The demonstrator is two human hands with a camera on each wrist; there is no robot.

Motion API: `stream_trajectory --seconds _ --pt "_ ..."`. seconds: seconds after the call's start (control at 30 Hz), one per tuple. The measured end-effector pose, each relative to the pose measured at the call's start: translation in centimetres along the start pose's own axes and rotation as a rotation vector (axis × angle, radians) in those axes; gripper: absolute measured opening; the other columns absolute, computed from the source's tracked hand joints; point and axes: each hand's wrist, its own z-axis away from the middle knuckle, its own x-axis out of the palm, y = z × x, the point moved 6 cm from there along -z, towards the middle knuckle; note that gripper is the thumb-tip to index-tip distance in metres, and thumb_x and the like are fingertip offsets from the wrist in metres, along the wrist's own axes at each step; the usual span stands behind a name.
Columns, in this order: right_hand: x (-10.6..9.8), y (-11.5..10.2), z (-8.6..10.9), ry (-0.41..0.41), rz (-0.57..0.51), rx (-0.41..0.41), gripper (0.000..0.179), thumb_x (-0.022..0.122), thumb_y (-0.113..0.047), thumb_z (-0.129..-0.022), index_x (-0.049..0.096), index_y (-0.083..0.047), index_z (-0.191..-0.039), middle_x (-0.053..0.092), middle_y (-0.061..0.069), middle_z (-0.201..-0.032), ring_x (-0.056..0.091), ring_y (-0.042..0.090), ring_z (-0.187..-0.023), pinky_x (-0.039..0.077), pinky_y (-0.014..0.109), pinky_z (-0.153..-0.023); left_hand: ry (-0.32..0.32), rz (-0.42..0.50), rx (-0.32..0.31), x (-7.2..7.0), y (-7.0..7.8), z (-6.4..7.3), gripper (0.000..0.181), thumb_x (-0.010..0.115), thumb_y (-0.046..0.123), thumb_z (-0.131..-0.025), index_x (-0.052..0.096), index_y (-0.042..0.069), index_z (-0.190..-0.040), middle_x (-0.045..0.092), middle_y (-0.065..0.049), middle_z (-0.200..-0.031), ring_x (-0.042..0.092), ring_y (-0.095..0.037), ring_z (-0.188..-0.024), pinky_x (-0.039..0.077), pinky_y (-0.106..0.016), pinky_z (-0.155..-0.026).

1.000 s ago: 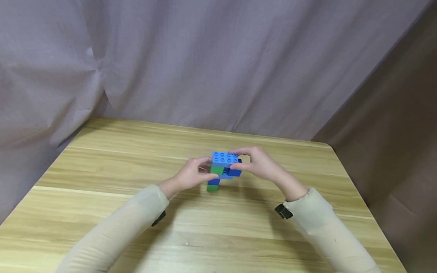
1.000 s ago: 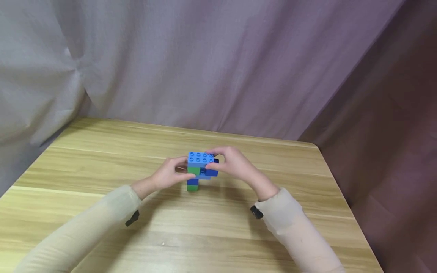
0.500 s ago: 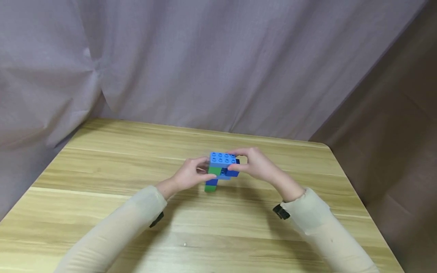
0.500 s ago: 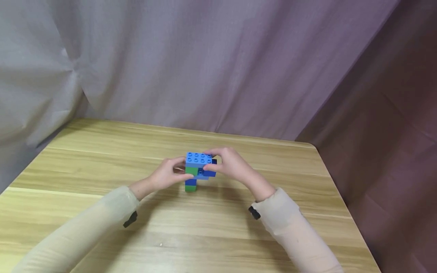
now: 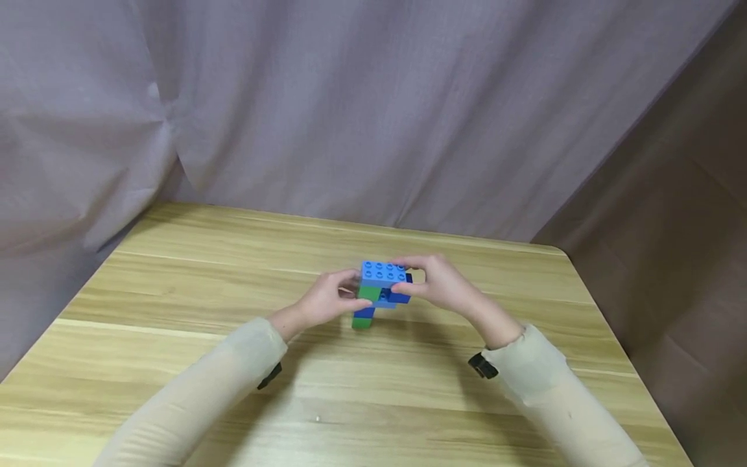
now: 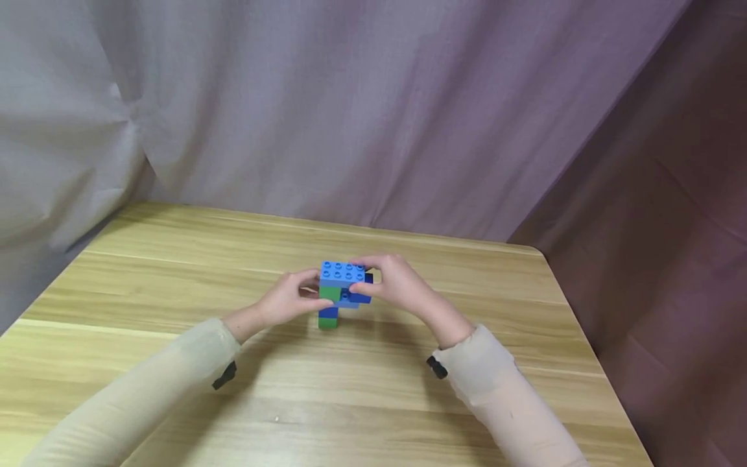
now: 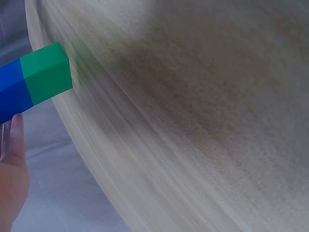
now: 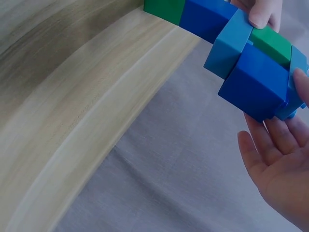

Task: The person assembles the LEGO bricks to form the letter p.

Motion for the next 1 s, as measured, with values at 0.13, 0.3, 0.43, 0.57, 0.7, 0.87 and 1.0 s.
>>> stream_trajectory --seconds 0.13,0.3,0.43,0.57,0.7,0.87,1.0 --pt "0.2 0.2 0.0 -0.001 -0.014 -0.011 0.045 0.069 -0.022 -0.085 0.058 -0.004 -0.125 0.066 0.012 -0.117 0.06 0.026 -0.11 0.049 0.046 -0.094 -0.045 -0.036 -0.025 0.4 -0.4 0.0 0.044 0.069 0.023 -0.085 0.056 0.007 -0.124 0.066 -0.01 -0.112 0.063 -0.021 -0.103 0.053 -0.029 -0.089" --pt "0.4 0.1 0.1 -0.017 -0.02 -0.016 0.048 0.068 -0.021 -0.086 0.055 -0.003 -0.128 0.067 0.012 -0.112 0.061 0.024 -0.103 0.05 0.043 -0.089 -0.152 -0.204 -0.069 1.2 -1.3 0.3 0.044 0.07 0.02 -0.084 0.057 0.004 -0.122 0.067 -0.011 -0.112 0.064 -0.022 -0.104 0.052 -0.033 -0.092" --pt "0.3 0.0 0.0 -0.045 -0.015 -0.006 0.05 0.068 -0.02 -0.086 0.053 -0.002 -0.13 0.069 0.012 -0.107 0.062 0.024 -0.1 0.051 0.035 -0.081 -0.209 -0.331 -0.08 1.8 -1.6 0.5 0.042 0.071 0.018 -0.082 0.058 0.0 -0.118 0.067 -0.013 -0.112 0.064 -0.023 -0.104 0.05 -0.035 -0.094" --pt "-0.3 0.1 -0.1 -0.042 -0.042 0.026 0.051 0.068 -0.018 -0.086 0.051 -0.001 -0.131 0.068 0.014 -0.106 0.062 0.025 -0.097 0.051 0.031 -0.076 -0.208 -0.288 -0.076 2.0 -1.2 0.5 0.041 0.068 0.019 -0.085 0.056 0.0 -0.12 0.067 -0.014 -0.111 0.064 -0.024 -0.103 0.05 -0.036 -0.094" --pt "-1.5 0.4 -0.6 0.021 -0.121 0.043 0.049 0.067 -0.015 -0.086 0.051 0.0 -0.13 0.066 0.018 -0.108 0.062 0.028 -0.095 0.054 0.035 -0.077 -0.164 -0.226 -0.079 1.9 -0.6 0.4 0.039 0.063 0.021 -0.089 0.055 0.0 -0.122 0.067 -0.012 -0.108 0.063 -0.022 -0.1 0.051 -0.034 -0.091" --pt "-2.9 1.3 -1.4 0.128 -0.195 0.084 0.042 0.067 -0.015 -0.087 0.054 -0.002 -0.125 0.065 0.02 -0.108 0.063 0.029 -0.093 0.055 0.037 -0.077 -0.12 -0.15 -0.029 1.8 0.4 0.4 0.042 0.059 0.021 -0.092 0.049 -0.003 -0.126 0.065 -0.015 -0.107 0.064 -0.024 -0.096 0.053 -0.031 -0.086" --pt "-3.7 2.5 -2.1 0.209 -0.203 0.118 0.041 0.067 -0.017 -0.086 0.057 -0.001 -0.122 0.065 0.02 -0.112 0.063 0.031 -0.098 0.055 0.04 -0.08 -0.107 -0.072 -0.028 2.1 1.0 0.6 0.057 0.063 0.015 -0.089 0.036 -0.004 -0.135 0.06 -0.017 -0.108 0.064 -0.023 -0.091 0.054 -0.027 -0.082"
